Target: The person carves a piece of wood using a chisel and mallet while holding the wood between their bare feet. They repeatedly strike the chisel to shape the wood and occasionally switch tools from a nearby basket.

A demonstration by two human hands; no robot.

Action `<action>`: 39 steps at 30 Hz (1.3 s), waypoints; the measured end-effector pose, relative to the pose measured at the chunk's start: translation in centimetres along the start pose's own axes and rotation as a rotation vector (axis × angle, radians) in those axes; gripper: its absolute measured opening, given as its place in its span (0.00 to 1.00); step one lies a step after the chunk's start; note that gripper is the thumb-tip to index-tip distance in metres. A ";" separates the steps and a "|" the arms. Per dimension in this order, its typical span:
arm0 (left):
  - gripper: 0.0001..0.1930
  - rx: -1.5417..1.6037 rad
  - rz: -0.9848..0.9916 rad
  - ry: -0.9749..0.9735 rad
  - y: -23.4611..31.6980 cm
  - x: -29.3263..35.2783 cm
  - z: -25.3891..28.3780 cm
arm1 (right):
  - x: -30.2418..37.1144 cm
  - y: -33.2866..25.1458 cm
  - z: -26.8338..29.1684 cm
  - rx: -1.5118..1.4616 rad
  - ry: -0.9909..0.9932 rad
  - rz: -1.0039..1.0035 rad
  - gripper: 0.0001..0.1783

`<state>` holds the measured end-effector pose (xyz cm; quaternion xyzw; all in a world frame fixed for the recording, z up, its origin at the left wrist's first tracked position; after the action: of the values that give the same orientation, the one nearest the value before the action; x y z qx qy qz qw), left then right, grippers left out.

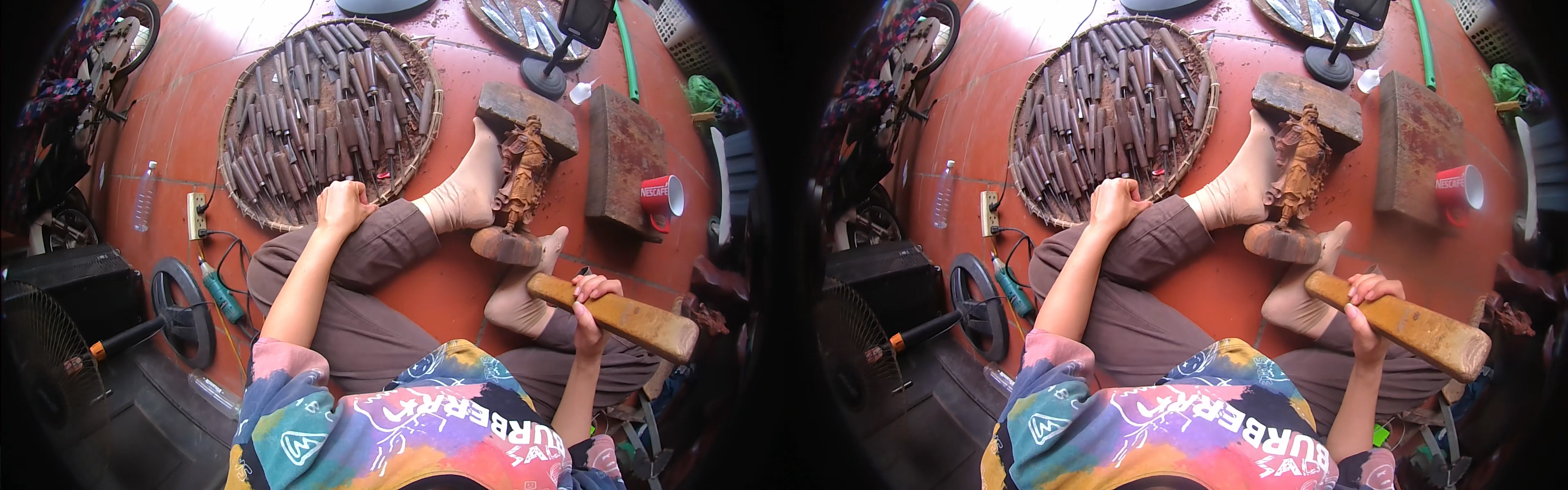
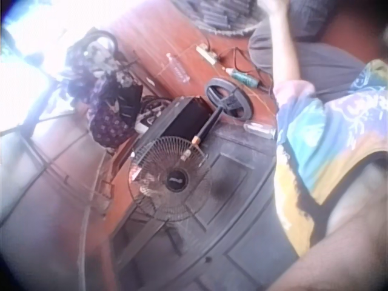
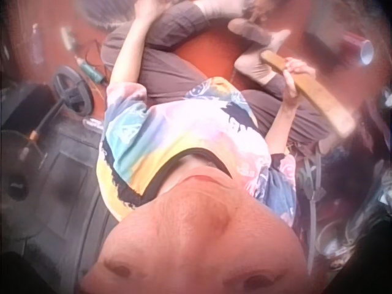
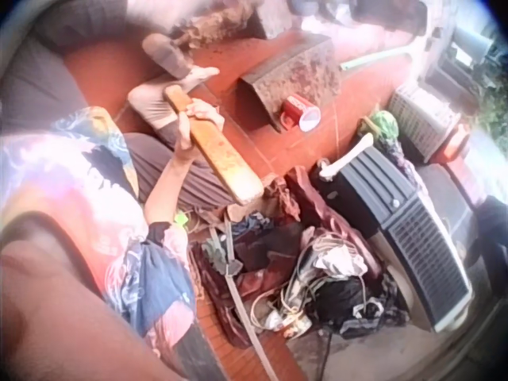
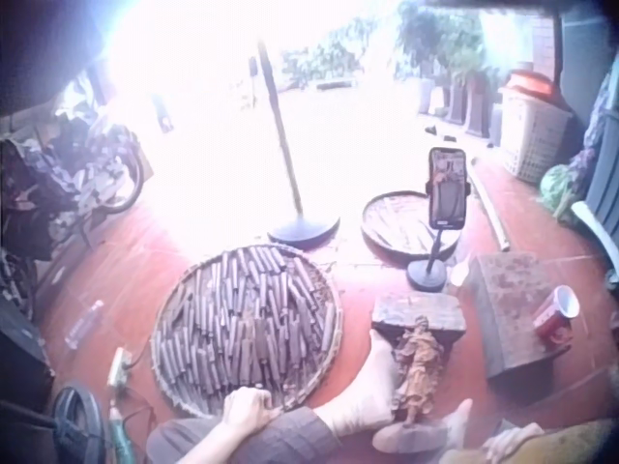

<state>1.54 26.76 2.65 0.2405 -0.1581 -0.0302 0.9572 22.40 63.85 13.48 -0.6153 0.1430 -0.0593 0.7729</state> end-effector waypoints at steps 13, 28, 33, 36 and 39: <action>0.10 0.011 -0.142 0.199 0.2 0.5 -0.6 | -0.4 0.3 0.3 -0.016 -0.037 -0.024 0.18; 0.27 0.118 -0.863 0.159 19.4 11.7 -11.2 | 0.4 1.4 -2.1 0.144 -0.122 -0.024 0.16; 0.25 0.213 -0.848 0.193 19.3 11.7 -11.6 | 0.7 0.9 -2.4 0.118 -0.108 0.020 0.15; 0.25 0.197 -0.857 0.247 19.1 12.0 -11.9 | 1.0 -1.0 -2.4 0.099 -0.074 0.016 0.14; 0.24 0.158 -0.858 0.259 19.5 12.3 -12.4 | 2.7 -4.7 0.7 0.384 0.019 -0.026 0.13</action>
<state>16.76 47.92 4.99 0.3583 0.0752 -0.3815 0.8488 25.52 62.67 17.73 -0.4576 0.1286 -0.1012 0.8740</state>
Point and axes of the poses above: each hand's wrist, its own x-axis away from the middle knuckle, its own z-axis out of the back of the hand, y = z × x, the point moved 6 cm from there along -x, towards the middle knuckle, and after that the axes turned 13 degrees about x, right-handed, at the moved point
